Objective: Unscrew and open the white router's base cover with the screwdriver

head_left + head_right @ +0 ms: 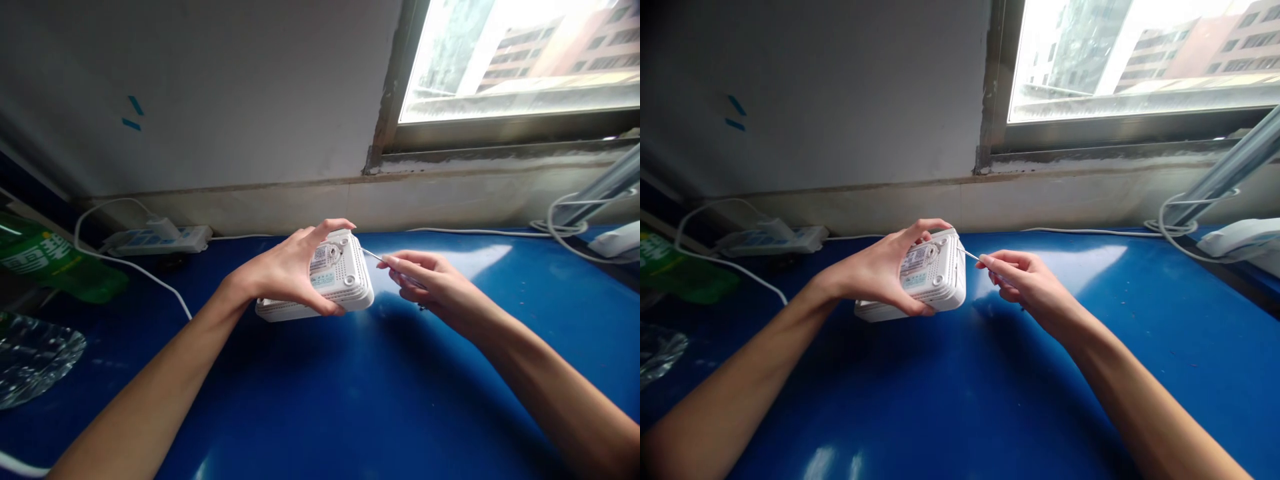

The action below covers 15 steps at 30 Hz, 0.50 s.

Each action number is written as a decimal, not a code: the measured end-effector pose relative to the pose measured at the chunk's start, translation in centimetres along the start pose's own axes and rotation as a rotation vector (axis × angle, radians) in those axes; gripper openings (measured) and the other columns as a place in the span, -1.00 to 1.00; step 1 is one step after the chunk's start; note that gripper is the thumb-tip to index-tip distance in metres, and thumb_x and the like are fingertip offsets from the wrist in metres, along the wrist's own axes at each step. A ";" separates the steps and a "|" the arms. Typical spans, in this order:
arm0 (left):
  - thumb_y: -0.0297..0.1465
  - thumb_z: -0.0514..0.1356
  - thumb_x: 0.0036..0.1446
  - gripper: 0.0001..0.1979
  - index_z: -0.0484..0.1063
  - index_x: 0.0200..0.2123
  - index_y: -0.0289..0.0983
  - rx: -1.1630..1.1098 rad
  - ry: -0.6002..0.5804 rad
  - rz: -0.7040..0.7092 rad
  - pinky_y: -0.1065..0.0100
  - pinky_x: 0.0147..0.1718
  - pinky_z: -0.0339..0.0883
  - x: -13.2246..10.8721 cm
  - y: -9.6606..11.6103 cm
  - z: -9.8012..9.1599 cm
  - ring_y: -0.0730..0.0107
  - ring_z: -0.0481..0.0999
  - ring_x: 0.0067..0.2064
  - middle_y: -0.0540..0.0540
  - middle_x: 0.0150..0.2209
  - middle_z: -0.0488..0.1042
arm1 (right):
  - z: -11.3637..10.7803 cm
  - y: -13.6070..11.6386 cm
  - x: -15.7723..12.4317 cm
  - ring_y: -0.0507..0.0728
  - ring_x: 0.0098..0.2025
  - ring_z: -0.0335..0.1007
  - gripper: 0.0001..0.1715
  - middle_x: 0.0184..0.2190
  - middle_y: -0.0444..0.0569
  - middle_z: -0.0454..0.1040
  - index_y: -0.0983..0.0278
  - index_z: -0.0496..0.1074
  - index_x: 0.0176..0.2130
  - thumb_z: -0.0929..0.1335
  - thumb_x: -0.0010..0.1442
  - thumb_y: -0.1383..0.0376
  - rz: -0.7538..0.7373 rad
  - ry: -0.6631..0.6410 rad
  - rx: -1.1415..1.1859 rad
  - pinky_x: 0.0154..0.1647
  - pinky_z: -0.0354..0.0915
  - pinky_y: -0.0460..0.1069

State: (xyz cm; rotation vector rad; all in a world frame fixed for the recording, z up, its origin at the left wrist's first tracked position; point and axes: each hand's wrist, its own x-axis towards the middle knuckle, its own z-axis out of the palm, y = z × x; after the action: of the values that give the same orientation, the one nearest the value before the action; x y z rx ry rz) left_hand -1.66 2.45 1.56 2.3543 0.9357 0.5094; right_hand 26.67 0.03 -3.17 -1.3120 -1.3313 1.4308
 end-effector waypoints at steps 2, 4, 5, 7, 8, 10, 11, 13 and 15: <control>-0.09 0.59 -0.21 0.17 0.09 0.42 0.06 0.010 0.013 -0.017 0.02 0.17 0.37 0.1 -0.1 0.2 -0.06 0.46 0.19 -0.12 0.20 0.41 | -0.1 0.0 0.1 -0.05 -0.51 0.00 -0.36 -0.44 -0.14 0.29 0.26 0.69 -0.17 0.58 0.05 -0.20 0.036 0.020 -0.015 -0.54 -0.07 -0.07; -0.05 0.59 -0.23 0.19 0.07 0.42 0.09 0.064 0.018 -0.053 -0.05 0.17 0.36 0.2 -0.1 0.7 -0.11 0.45 0.18 -0.13 0.18 0.41 | -0.7 -0.2 0.1 -0.06 -0.52 -0.01 -0.31 -0.44 -0.13 0.30 0.28 0.69 -0.18 0.58 0.01 -0.23 0.045 0.052 -0.077 -0.54 -0.08 -0.07; -0.03 0.58 -0.23 0.19 0.07 0.42 0.10 0.102 0.016 -0.075 -0.07 0.16 0.36 0.4 0.0 1.1 -0.13 0.46 0.16 -0.14 0.16 0.42 | -1.1 -0.4 0.1 -0.05 -0.52 0.00 -0.29 -0.44 -0.12 0.31 0.29 0.69 -0.18 0.58 0.00 -0.25 0.041 0.066 -0.116 -0.54 -0.08 -0.07; 0.00 0.56 -0.23 0.17 0.08 0.42 0.10 0.194 0.020 -0.131 -0.10 0.13 0.37 0.7 0.2 2.2 -0.16 0.46 0.12 -0.15 0.11 0.44 | -2.0 -0.7 0.1 -0.02 -0.49 0.05 -0.25 -0.44 -0.10 0.33 0.29 0.69 -0.17 0.57 -0.02 -0.27 0.032 0.072 -0.189 -0.53 -0.03 -0.07; 0.01 0.54 -0.20 0.15 0.08 0.42 0.10 0.242 0.026 -0.167 -0.11 0.12 0.37 0.9 0.4 2.8 -0.17 0.46 0.11 -0.16 0.08 0.45 | -2.4 -0.8 0.1 0.00 -0.47 0.09 -0.24 -0.43 -0.09 0.35 0.29 0.69 -0.15 0.57 -0.02 -0.28 0.033 0.060 -0.221 -0.52 -0.01 -0.07; 0.06 0.51 -0.19 0.14 0.09 0.42 0.07 0.328 0.063 -0.260 -0.17 0.13 0.35 1.4 0.6 4.1 -0.23 0.44 0.11 -0.19 0.05 0.44 | -3.1 -1.1 -0.1 0.04 -0.43 0.15 -0.24 -0.41 -0.07 0.38 0.27 0.69 -0.12 0.57 -0.02 -0.28 0.050 0.034 -0.267 -0.50 0.03 -0.06; 0.08 0.49 -0.16 0.12 0.11 0.42 0.03 0.355 0.095 -0.303 -0.19 0.15 0.33 1.6 0.8 4.6 -0.27 0.43 0.14 -0.22 0.07 0.43 | -3.2 -1.2 -0.2 0.05 -0.42 0.17 -0.24 -0.40 -0.07 0.39 0.27 0.68 -0.11 0.57 -0.01 -0.27 0.062 0.028 -0.279 -0.49 0.04 -0.06; 0.10 0.45 -0.11 0.10 0.10 0.43 -0.03 0.384 0.120 -0.358 -0.23 0.20 0.28 1.8 1.1 5.0 -0.33 0.39 0.20 -0.26 0.11 0.41 | -3.5 -1.4 -0.3 0.05 -0.41 0.17 -0.26 -0.39 -0.06 0.40 0.26 0.67 -0.09 0.58 0.01 -0.24 0.079 0.030 -0.285 -0.48 0.06 -0.05; 0.09 0.44 -0.07 0.09 0.07 0.45 0.00 0.393 0.071 -0.358 -0.24 0.22 0.26 1.5 1.5 4.5 -0.36 0.34 0.26 -0.27 0.20 0.36 | -3.6 -1.6 -0.5 0.05 -0.41 0.15 -0.27 -0.39 -0.08 0.39 0.27 0.66 -0.09 0.58 0.02 -0.24 0.079 0.045 -0.277 -0.47 0.08 -0.04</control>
State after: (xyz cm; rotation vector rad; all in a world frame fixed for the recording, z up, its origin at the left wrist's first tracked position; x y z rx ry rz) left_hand 2.52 1.03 -0.76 2.4294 1.5728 0.2846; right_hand 30.07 0.52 -1.30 -1.5816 -1.5019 1.2937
